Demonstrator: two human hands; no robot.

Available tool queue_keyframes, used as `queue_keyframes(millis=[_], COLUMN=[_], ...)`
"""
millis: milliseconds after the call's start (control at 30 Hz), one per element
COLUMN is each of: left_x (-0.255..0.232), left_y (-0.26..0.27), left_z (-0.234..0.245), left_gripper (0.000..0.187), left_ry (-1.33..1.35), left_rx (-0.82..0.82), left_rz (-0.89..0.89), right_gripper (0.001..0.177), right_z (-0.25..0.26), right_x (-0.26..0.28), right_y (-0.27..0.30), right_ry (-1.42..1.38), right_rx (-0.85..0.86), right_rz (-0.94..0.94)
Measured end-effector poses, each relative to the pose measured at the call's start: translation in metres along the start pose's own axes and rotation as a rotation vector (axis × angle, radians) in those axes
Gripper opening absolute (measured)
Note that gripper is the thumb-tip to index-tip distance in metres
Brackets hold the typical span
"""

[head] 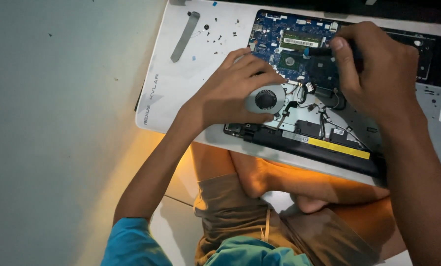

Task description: The person uses a screwdriver to remove screws from the motherboard and cooling assembly of a disassembled laptop. They detach the fan and heat sink, then lift the motherboard out of the chassis.

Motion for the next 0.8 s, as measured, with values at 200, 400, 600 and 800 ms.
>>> queue_keyframes(millis=[200, 400, 600, 800], left_x=[0.002, 0.014, 0.004, -0.029], left_y=[0.000, 0.002, -0.024, -0.075], left_z=[0.004, 0.006, 0.013, 0.001], left_gripper=[0.072, 0.071, 0.078, 0.081], left_ry=[0.102, 0.301, 0.409, 0.447], left_rx=[-0.037, -0.058, -0.267, -0.261], left_rz=[0.055, 0.153, -0.012, -0.085], right_gripper=[0.006, 0.007, 0.030, 0.031], right_z=[0.000, -0.004, 0.008, 0.020], right_x=[0.002, -0.005, -0.022, -0.046], right_y=[0.001, -0.001, -0.002, 0.001], right_ry=[0.006, 0.024, -0.409, -1.314], right_rx=[-0.005, -0.002, -0.133, -0.196], right_rz=[0.016, -0.020, -0.151, -0.747])
Point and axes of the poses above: each hand's wrist, its own y-axis away from the middle knuckle, its own z-axis out of the back of the hand, x = y × z, the point moved 5 cm from there along -y, towards the middle knuckle, and after that the axes turned 2 degrees about -z, right-handed, at the moved point
